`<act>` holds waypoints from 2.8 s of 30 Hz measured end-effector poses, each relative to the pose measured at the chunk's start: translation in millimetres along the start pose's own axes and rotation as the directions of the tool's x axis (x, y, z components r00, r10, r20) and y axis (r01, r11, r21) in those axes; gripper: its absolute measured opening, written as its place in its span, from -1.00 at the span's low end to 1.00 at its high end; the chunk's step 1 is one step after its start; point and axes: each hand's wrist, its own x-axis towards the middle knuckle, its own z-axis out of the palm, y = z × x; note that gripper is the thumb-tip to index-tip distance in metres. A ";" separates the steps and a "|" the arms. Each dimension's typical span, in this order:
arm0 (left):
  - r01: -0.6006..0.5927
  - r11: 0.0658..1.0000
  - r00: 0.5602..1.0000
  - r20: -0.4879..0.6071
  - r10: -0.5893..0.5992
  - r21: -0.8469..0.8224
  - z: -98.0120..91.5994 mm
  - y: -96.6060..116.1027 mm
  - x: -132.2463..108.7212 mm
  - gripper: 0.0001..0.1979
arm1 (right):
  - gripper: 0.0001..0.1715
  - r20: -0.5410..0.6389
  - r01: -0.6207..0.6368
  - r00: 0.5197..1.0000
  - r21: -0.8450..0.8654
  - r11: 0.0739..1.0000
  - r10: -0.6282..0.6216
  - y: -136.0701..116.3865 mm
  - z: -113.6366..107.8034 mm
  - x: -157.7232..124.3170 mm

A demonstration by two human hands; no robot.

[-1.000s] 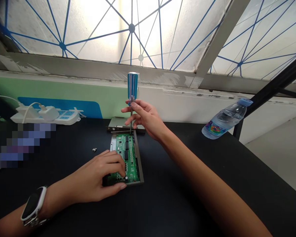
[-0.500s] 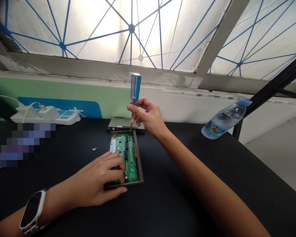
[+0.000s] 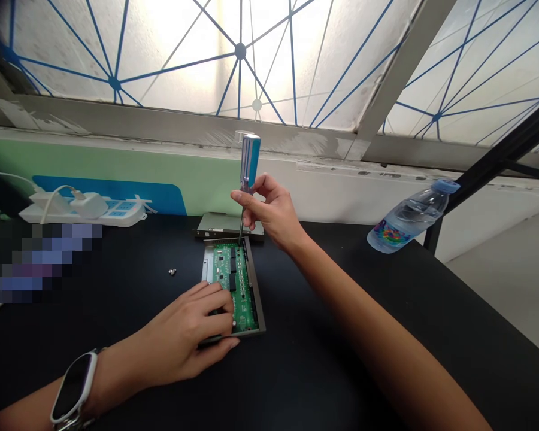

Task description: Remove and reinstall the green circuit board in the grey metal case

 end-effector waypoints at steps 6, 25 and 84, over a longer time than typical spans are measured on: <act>-0.006 1.000 1.000 -0.030 0.007 0.024 -7.9 -1.8 0.6 -0.79 | -0.51 -0.044 -0.002 0.999 -0.102 0.995 -0.002 -1.1 1.1 -2.0; 0.467 0.798 0.847 0.066 -0.527 0.380 -69.4 -66.3 -26.8 -0.92 | -0.69 -0.041 0.100 0.991 -0.413 0.905 -0.128 -3.8 1.3 -11.3; -0.006 -0.434 0.594 0.346 -0.726 -0.901 -22.1 -34.9 7.9 -0.73 | -0.54 0.083 -0.065 0.994 0.008 0.998 0.064 -14.6 22.2 -13.2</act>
